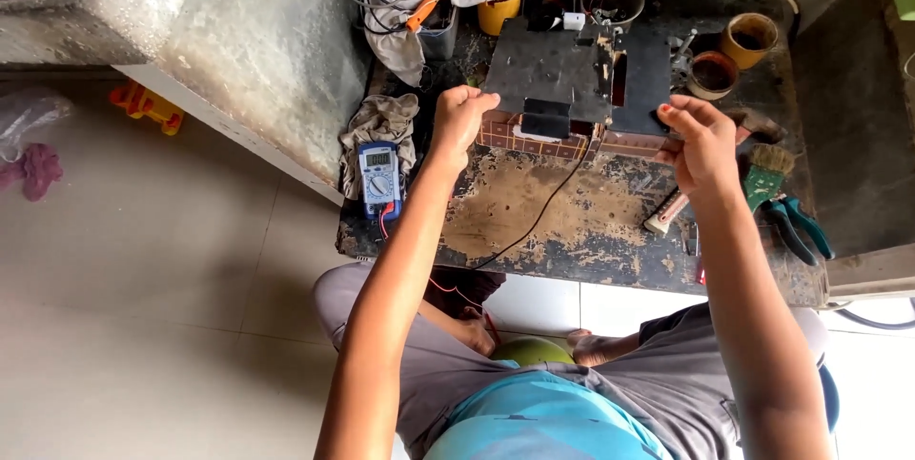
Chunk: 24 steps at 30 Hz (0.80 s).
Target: Assembling electronic components into a wooden box using a screwdriver and manual wiring.
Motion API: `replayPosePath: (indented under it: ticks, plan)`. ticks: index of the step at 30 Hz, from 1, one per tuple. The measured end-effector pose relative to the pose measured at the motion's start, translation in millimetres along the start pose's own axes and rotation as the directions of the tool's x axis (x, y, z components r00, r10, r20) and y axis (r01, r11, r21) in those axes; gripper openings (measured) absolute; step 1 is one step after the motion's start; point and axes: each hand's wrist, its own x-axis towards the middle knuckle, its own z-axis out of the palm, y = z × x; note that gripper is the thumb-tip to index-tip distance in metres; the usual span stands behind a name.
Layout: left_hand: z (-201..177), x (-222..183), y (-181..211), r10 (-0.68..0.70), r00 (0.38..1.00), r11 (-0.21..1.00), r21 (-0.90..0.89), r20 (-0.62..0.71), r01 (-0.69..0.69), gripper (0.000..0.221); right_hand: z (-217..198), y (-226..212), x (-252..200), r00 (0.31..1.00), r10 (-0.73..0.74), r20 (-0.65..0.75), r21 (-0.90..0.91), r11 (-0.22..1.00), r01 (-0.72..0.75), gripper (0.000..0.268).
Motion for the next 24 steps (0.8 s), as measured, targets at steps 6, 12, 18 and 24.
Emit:
replayPosePath:
  ticks: [6, 12, 18, 24]
  plan:
    - [-11.8, 3.6, -9.1, -0.094, 0.995, 0.994, -0.065, -0.042, 0.091, 0.019, -7.5, 56.9, -63.5, 0.998, -0.033, -0.058, 0.020, 0.999, 0.034, 0.033]
    - [-5.7, 12.5, -21.1, -0.352, 0.933, 0.814, -0.467, 0.075, 0.345, 0.017, -22.8, 131.6, -126.2, 0.990, 0.048, -0.130, 0.009, 0.999, -0.047, 0.033]
    - [18.7, 17.2, 17.1, -0.308, 0.946, 0.841, -0.435, 0.105, 0.322, 0.039, -40.3, 168.7, -143.5, 0.989, 0.098, -0.107, 0.117, 0.989, -0.085, 0.032]
    - [49.2, 38.7, 19.5, -0.255, 0.955, 0.881, -0.372, 0.149, 0.293, 0.042, -45.5, 176.7, -149.6, 0.988, 0.106, -0.113, 0.158, 0.984, -0.088, 0.032]
